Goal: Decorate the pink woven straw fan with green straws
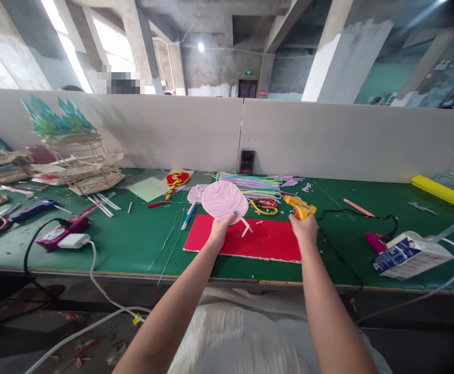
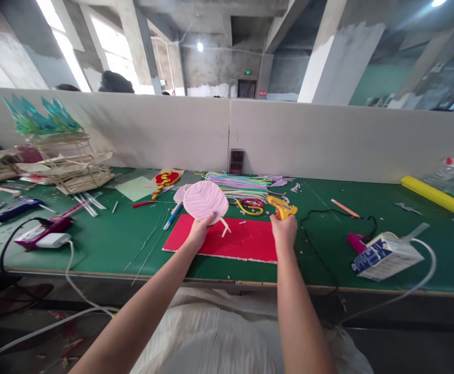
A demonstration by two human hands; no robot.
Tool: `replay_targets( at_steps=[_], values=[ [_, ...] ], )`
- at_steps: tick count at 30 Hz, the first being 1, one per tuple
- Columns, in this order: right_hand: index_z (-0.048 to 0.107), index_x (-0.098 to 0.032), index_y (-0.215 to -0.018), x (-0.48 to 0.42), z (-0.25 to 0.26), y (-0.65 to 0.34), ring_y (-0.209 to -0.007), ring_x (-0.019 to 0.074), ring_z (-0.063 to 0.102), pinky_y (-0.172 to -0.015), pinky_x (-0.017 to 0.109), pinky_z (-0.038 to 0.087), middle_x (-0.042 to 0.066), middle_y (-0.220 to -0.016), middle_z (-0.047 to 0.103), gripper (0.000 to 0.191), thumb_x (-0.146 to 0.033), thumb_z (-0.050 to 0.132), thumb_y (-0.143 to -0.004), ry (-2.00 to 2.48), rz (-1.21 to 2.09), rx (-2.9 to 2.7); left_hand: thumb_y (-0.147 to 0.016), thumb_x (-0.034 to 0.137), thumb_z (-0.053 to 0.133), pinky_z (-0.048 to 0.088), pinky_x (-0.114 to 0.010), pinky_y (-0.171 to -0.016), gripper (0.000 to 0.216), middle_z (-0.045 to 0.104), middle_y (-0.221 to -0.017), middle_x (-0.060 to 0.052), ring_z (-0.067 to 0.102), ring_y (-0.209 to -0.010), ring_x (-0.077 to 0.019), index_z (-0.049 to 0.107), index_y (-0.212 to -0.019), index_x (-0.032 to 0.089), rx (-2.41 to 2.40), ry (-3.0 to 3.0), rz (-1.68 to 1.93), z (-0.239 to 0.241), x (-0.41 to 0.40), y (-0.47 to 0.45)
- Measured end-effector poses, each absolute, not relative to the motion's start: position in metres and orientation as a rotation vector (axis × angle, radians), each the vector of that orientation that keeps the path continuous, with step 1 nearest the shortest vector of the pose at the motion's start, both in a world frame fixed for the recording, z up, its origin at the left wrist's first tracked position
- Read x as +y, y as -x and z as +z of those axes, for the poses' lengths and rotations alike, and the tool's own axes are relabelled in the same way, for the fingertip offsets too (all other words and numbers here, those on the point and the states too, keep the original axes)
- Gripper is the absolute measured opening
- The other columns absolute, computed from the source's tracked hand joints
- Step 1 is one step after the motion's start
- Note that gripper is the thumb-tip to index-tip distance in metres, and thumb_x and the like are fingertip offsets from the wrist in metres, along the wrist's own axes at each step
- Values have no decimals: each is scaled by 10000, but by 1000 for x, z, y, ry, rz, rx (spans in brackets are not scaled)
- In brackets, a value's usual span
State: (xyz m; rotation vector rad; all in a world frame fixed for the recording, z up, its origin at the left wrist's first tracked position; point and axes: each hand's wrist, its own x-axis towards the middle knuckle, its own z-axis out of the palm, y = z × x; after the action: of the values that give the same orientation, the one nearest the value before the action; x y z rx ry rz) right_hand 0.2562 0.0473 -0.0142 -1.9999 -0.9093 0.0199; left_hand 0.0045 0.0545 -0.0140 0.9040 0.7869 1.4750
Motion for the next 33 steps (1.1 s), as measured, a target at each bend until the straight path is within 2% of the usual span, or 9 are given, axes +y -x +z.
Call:
replay_targets(
  at_steps=[3, 6, 10, 13, 16, 18, 20, 26, 33],
  values=[
    [589, -167, -792, 52, -24, -297, -720, 281, 591, -614, 364, 433, 111, -764, 587, 348, -392, 657, -535, 2170, 48, -949, -545, 313, 779, 415, -345, -932, 508, 640, -1112, -82, 534, -1108, -257, 651, -1010, 153, 793, -994, 1417, -15, 53, -8],
    [596, -191, -743, 48, -33, -313, -717, 284, 588, -601, 374, 433, 91, -735, 584, 307, -390, 665, -519, 2223, 51, -1022, -523, 315, 790, 392, -405, -970, 496, 662, -1058, -99, 550, -1083, -287, 671, -968, 131, 818, -1038, 1312, -14, 50, -10],
    [612, -137, -763, 40, -24, -305, -899, 366, 540, -705, 467, 420, 203, -901, 583, 452, -555, 609, -593, 2300, -113, -1047, -525, 334, 788, 390, -426, -973, 484, 670, -1039, -105, 559, -1068, -300, 679, -950, 130, 812, -1072, 1251, -13, 48, -10],
    [609, -138, -807, 38, -8, -283, -947, 335, 521, -748, 455, 416, 197, -959, 572, 434, -550, 521, -700, 2038, -182, -1117, -526, 343, 788, 392, -428, -972, 488, 669, -1039, -108, 560, -1065, -302, 677, -951, 130, 833, -1067, 1235, -13, 48, -10],
    [578, -166, -758, 40, 3, -246, -691, 222, 568, -615, 343, 452, 93, -723, 595, 414, -565, 469, -746, 1592, 303, -1187, -531, 348, 785, 400, -435, -961, 493, 669, -1038, -115, 571, -1046, -305, 674, -956, 124, 834, -1083, 1209, -13, 47, -10],
    [559, -189, -724, 42, 3, -216, -524, 163, 518, -482, 284, 418, 32, -619, 561, 415, -596, 478, -736, 1338, 682, -1207, -532, 341, 786, 396, -434, -966, 490, 666, -1043, -114, 569, -1049, -304, 673, -958, 127, 835, -1084, 1223, -12, 47, -10],
    [526, -199, -672, 41, -1, -192, -432, 123, 451, -395, 246, 355, -9, -549, 514, 399, -595, 522, -713, 1187, 873, -1154, -525, 323, 791, 386, -428, -978, 486, 663, -1053, -111, 565, -1061, -297, 673, -958, 135, 842, -1078, 1254, -11, 47, -10],
    [534, -191, -720, 32, -12, -170, -434, 90, 434, -379, 211, 340, -42, -550, 488, 352, -531, 613, -679, 981, 1156, -1114, -523, 307, 791, 385, -413, -980, 491, 660, -1063, -99, 569, -1059, -275, 666, -970, 148, 837, -1111, 1307, -11, 48, -11],
    [515, -184, -690, 29, -16, -170, -460, 88, 453, -420, 213, 360, -42, -546, 504, 333, -485, 655, -661, 968, 1181, -1185, -547, 332, 773, 408, -403, -953, 493, 666, -1048, -92, 577, -1040, -271, 657, -987, 141, 854, -1174, 1332, -10, 49, -8]
  ],
)
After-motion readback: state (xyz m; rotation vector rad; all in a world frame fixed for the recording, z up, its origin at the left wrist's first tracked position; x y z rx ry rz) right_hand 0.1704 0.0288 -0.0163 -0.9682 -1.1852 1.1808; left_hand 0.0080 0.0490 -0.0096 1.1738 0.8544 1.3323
